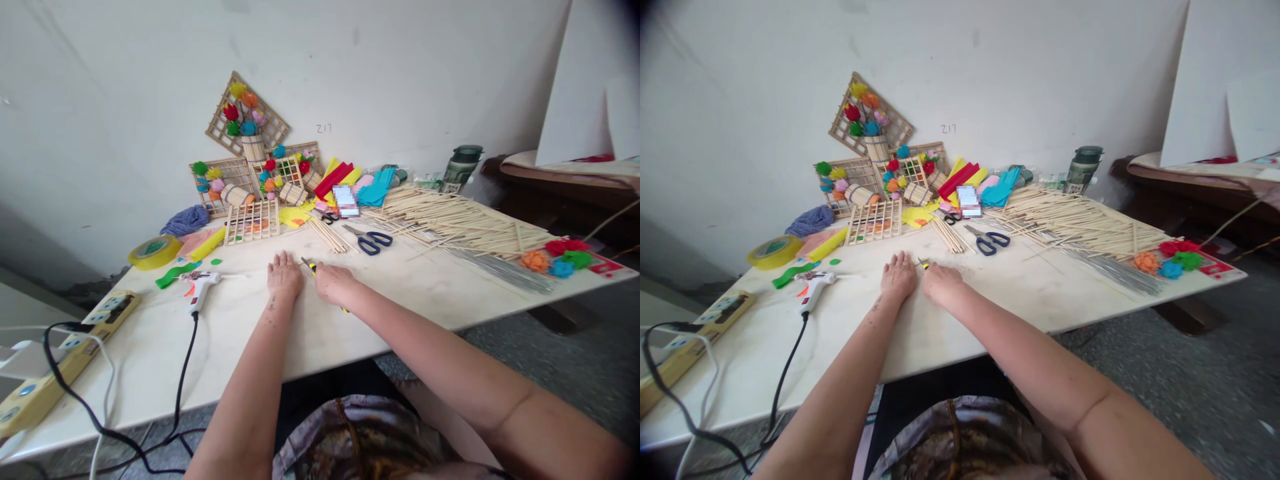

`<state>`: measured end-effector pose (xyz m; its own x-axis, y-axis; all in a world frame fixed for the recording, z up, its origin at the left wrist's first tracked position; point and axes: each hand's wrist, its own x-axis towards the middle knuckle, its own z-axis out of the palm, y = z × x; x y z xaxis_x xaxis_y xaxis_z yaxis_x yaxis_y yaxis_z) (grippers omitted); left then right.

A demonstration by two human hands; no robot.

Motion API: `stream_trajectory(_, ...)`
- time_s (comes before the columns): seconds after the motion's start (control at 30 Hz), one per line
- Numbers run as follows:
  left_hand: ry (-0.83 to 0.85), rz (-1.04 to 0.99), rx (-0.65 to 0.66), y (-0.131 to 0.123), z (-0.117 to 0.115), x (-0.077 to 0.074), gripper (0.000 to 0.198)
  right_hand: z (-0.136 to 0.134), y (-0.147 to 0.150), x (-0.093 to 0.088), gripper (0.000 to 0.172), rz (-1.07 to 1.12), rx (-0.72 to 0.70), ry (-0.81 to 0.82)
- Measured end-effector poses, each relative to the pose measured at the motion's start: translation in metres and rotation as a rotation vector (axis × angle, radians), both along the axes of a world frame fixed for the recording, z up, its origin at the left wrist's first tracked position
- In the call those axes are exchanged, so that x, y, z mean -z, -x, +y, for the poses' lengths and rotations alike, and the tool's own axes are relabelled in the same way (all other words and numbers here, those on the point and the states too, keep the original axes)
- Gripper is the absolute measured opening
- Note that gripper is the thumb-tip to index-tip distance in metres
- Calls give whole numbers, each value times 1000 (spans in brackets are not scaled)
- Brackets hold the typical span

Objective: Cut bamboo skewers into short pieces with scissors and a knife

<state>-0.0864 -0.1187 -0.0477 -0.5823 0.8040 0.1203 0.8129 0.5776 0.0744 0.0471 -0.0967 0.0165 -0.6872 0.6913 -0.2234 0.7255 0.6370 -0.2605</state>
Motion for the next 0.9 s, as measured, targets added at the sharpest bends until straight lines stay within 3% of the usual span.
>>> stream_trajectory(0.9,10,20,33,0,-2,-3,53,24,37,8,39,22,-79,-78)
